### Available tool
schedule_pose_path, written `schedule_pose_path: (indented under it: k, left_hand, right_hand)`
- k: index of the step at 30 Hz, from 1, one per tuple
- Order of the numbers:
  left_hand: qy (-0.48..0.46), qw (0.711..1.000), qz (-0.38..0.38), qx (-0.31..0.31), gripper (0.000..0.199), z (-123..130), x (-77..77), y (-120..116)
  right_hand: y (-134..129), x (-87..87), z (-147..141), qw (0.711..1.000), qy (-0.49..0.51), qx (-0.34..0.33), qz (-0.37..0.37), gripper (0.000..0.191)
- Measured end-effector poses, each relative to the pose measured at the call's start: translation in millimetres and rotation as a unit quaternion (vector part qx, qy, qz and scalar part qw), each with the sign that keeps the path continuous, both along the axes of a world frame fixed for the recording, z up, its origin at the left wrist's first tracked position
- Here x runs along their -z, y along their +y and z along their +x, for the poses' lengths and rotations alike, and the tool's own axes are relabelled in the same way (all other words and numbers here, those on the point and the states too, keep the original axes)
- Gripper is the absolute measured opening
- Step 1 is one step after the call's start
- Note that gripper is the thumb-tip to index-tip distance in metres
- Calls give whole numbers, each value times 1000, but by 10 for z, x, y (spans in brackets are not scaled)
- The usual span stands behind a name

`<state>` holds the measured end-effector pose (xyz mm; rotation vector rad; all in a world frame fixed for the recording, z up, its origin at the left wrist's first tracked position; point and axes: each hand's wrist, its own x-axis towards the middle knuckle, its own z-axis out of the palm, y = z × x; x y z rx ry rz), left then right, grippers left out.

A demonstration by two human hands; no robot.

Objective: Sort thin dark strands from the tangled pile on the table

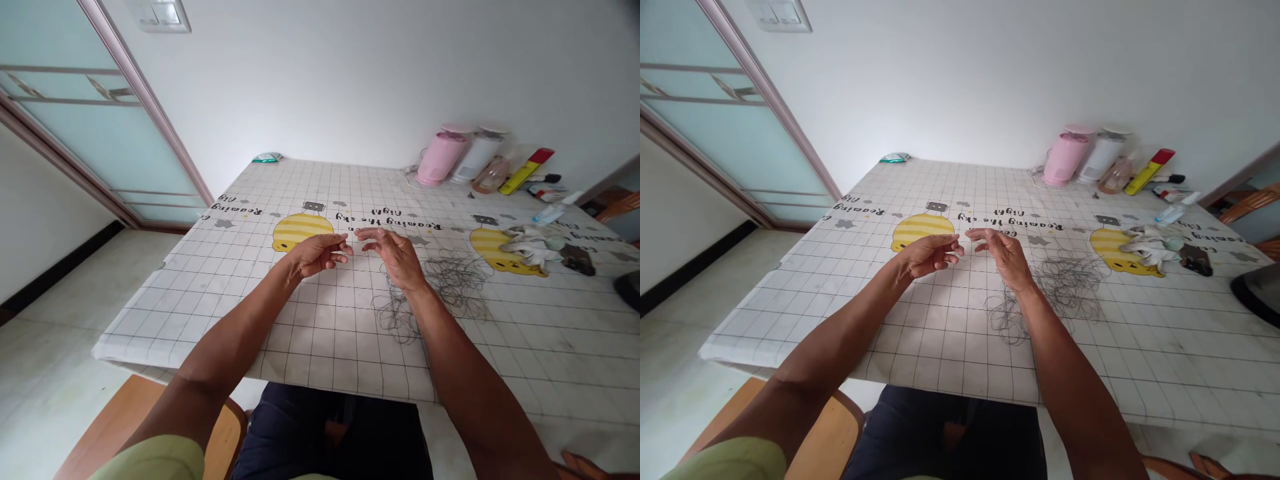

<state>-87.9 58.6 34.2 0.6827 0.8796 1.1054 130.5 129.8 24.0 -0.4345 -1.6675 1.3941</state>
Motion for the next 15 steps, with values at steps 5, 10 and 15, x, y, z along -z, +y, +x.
schedule_pose_path:
  k: [5, 10, 15]
  left_hand:
    - [-7, 1000, 9, 9, 26, 66, -33, -35]
    - [-11, 1000, 13, 3, 25, 121, -89, -72]
    - [1, 1000, 13, -22, 22, 155, -111, -81]
  right_hand:
    - [-5, -50, 19, 1000, 15, -22, -9, 44]
    - [9, -54, 46, 1000, 9, -23, 1, 44]
    - [13, -72, 74, 1000, 5, -29, 9, 45]
